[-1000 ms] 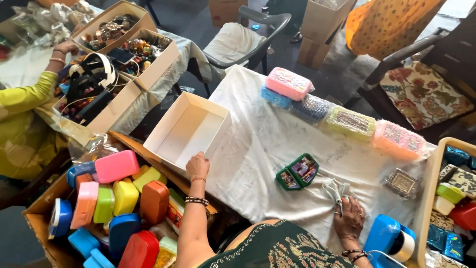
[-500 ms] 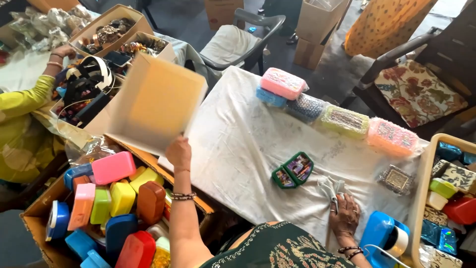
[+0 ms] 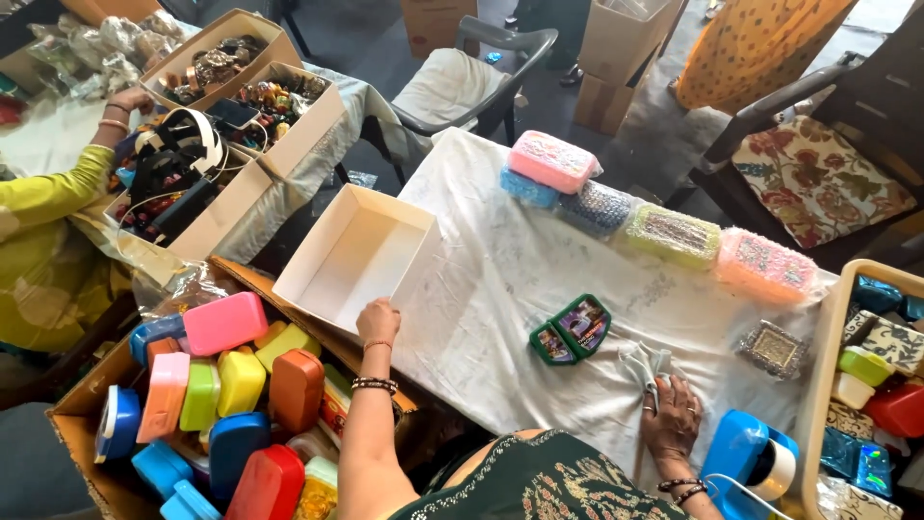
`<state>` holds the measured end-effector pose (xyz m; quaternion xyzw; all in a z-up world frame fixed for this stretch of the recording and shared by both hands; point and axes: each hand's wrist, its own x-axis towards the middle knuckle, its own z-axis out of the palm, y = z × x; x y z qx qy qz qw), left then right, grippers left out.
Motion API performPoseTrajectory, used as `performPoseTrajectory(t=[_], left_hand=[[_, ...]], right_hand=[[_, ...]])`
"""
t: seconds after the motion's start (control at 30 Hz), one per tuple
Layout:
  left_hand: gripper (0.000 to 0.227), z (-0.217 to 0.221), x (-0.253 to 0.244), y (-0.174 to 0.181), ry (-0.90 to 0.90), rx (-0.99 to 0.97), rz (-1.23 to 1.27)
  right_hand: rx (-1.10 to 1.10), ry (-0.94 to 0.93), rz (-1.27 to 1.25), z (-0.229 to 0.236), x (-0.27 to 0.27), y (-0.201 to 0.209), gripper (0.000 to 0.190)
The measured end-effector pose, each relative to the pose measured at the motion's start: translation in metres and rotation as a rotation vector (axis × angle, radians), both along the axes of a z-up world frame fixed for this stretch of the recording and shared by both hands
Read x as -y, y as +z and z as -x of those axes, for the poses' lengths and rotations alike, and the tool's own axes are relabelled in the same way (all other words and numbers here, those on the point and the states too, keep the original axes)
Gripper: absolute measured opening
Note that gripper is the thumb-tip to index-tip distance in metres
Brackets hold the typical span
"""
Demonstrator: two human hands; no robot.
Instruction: Wrapping a green container in bubble wrap and securing it for shipment.
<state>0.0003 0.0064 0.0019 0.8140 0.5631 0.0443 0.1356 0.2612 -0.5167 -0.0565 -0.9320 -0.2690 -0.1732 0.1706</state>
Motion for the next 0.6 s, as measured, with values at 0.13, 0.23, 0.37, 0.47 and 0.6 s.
performPoseTrajectory(t=[0.13,0.23,0.37,0.47,0.6], left_hand=[[0.019,0.000,0.002,0.010,-0.003,0.015,0.012],[0.019,-0.001,0.009,0.020,-0.003,0.018,0.002],[0.056,-0.010,0.021,0.025,0.012,-0.040,-0.082],[0.083,-0.037,0.042,0.024,-0.060,0.052,-0.444],[0.077,-0.103,0.088,0.008,-0.422,0.332,-0.547]], right_hand=[[-0.001,-0.008,0.001,0.000,0.002,-0.004,0.037],[-0.009,-0.012,0.006,0.002,0.001,-0.003,0.038],[-0.011,-0.015,0.019,0.000,0.001,-0.002,0.038],[-0.011,-0.021,0.015,0.001,0.002,-0.004,0.038],[-0.010,-0.029,0.010,0.002,0.001,-0.001,0.036]])
